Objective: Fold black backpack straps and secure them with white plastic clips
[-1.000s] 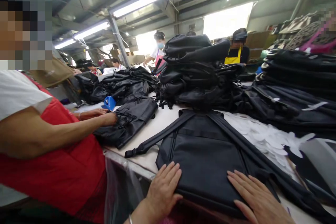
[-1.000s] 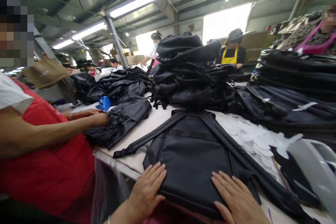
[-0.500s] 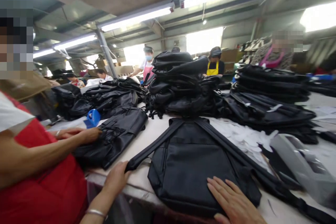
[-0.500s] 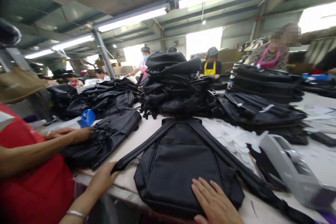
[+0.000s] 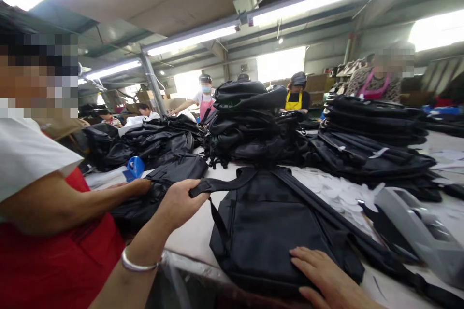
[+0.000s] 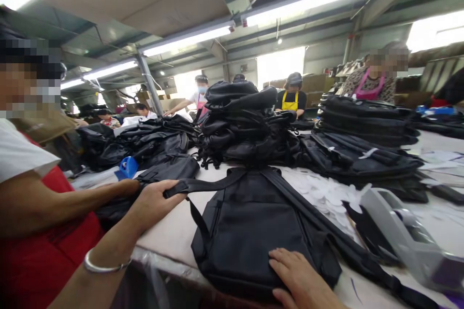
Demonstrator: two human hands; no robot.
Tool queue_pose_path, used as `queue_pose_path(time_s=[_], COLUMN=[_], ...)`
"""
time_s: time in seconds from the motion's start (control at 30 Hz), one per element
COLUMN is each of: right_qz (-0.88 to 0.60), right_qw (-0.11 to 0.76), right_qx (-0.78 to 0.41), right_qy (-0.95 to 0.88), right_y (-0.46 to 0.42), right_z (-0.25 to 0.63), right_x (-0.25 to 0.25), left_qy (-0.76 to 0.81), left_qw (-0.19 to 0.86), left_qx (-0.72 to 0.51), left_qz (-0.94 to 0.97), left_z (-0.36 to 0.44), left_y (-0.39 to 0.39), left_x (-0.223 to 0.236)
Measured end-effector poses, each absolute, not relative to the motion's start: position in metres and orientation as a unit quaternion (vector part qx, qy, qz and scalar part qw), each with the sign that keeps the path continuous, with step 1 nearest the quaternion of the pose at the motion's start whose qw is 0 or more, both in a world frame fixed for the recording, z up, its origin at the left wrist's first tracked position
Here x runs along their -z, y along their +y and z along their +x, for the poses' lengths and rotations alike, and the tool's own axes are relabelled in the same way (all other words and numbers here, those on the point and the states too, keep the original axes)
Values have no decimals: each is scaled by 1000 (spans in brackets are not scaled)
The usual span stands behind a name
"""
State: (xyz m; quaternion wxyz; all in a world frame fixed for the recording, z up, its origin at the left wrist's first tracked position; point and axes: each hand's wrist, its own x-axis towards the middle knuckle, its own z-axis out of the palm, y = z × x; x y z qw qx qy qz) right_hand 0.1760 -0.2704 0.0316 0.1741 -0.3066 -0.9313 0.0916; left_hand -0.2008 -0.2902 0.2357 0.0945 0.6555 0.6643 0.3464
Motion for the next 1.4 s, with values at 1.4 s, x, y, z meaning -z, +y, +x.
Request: queue_pose_path(time_s=[1.4], right_qz=[-275], right_qw=[442], right_qx=[-822], right_qy=[-233], right_y=[-236], right_z=[105], right_x=[-144], left_qy=[555], left_qw=[124], left_qx=[-485], left_qz=[664], left_z=[-48], left_y=[-303], left_x=[-93])
